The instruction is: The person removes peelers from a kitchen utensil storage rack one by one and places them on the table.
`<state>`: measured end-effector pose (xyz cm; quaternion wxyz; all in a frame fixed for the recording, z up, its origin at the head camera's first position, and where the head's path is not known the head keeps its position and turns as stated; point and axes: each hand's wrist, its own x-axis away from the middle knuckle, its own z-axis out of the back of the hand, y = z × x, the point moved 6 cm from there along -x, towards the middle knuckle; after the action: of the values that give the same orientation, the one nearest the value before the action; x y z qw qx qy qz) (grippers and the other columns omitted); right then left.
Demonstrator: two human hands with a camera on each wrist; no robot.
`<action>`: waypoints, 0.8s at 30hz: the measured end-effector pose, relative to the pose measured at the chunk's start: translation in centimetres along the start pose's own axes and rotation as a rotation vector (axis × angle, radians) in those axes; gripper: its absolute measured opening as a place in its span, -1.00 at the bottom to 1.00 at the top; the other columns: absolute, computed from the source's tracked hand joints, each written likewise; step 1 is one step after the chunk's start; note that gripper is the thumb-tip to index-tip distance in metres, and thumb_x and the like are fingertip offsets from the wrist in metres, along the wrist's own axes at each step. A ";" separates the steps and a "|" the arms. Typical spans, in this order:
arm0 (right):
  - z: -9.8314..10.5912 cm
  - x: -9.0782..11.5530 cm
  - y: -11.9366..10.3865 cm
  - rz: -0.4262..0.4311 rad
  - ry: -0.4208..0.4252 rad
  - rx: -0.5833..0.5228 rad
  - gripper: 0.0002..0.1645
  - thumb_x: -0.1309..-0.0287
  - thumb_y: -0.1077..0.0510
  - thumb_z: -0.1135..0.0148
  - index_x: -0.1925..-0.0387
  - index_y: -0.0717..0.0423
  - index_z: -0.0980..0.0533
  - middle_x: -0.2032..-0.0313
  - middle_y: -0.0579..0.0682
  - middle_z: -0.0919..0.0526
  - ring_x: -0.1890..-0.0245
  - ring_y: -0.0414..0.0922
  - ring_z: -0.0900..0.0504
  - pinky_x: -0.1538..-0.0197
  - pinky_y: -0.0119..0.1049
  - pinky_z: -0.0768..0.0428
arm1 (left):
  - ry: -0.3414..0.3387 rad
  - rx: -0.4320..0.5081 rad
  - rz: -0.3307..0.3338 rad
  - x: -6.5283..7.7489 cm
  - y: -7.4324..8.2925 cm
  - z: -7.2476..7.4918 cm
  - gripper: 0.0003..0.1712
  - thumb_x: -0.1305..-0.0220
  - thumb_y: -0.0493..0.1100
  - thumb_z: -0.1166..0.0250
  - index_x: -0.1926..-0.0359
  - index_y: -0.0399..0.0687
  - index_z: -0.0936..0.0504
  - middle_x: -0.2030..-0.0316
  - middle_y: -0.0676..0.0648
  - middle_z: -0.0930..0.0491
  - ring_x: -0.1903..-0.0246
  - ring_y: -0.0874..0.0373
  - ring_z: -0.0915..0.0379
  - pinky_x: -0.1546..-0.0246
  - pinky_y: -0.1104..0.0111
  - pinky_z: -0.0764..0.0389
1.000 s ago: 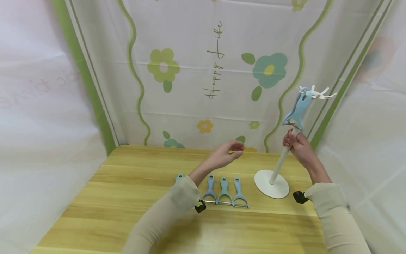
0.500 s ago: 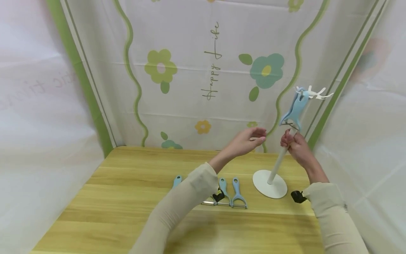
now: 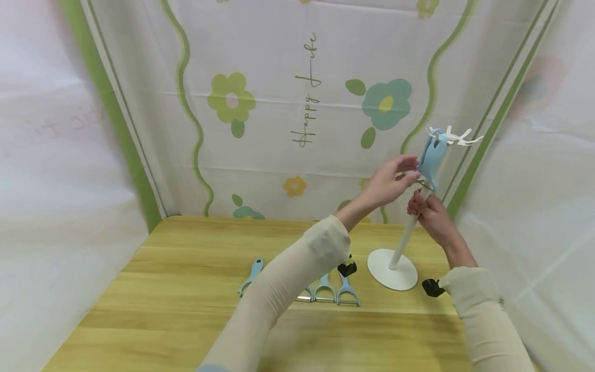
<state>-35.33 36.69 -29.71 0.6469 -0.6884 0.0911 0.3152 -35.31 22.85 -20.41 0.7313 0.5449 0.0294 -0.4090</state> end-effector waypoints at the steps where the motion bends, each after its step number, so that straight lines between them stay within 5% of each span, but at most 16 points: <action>1: 0.0 0.0 0.0 0.003 -0.003 0.004 -0.76 -0.40 0.36 0.41 0.45 0.26 -0.07 0.51 0.06 -0.05 0.51 -0.05 0.01 0.35 -0.22 0.00 | 0.010 -0.004 0.007 -0.3 0.1 -0.1 -0.47 -0.34 -0.10 -0.12 -0.29 -0.09 -0.29 -0.20 -0.02 -0.43 -0.15 0.33 -0.37 -0.05 0.62 -0.41; 6: 0.1 -0.1 0.1 0.004 -0.011 0.011 -0.76 -0.40 0.36 0.43 0.45 0.24 -0.04 0.50 0.04 -0.04 0.51 -0.06 0.02 0.34 -0.23 0.00 | 0.042 -0.013 0.040 -1.7 0.4 -0.4 -0.46 -0.32 -0.10 -0.15 -0.28 -0.08 -0.31 -0.16 0.02 -0.47 -0.12 0.37 -0.38 -0.08 0.59 -0.40; 15: 0.1 0.2 0.1 -0.017 -0.002 -0.035 -0.76 -0.41 0.33 0.43 0.43 0.23 -0.09 0.48 0.04 -0.07 0.48 -0.05 0.01 0.32 -0.24 -0.03 | 0.028 0.058 0.091 -3.1 0.1 -1.2 -0.49 -0.29 -0.11 -0.17 -0.25 -0.02 -0.35 0.03 0.01 -0.60 0.12 0.36 -0.53 0.27 0.64 -0.51; 24: 0.1 0.3 0.1 -0.019 0.007 -0.004 -0.78 -0.41 0.28 0.41 0.35 0.31 -0.14 0.48 0.08 -0.11 0.47 -0.02 -0.02 0.32 -0.22 -0.07 | 0.026 0.073 0.052 -3.6 0.3 -1.1 -0.69 -0.30 -0.17 -0.16 -0.03 -0.16 -0.52 0.28 -0.01 -0.62 0.37 0.34 -0.48 0.38 0.62 -0.51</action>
<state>-35.20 36.81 -29.94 0.6481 -0.6916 0.0860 0.3069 -37.04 25.76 -18.82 0.7210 0.5769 0.0098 -0.3837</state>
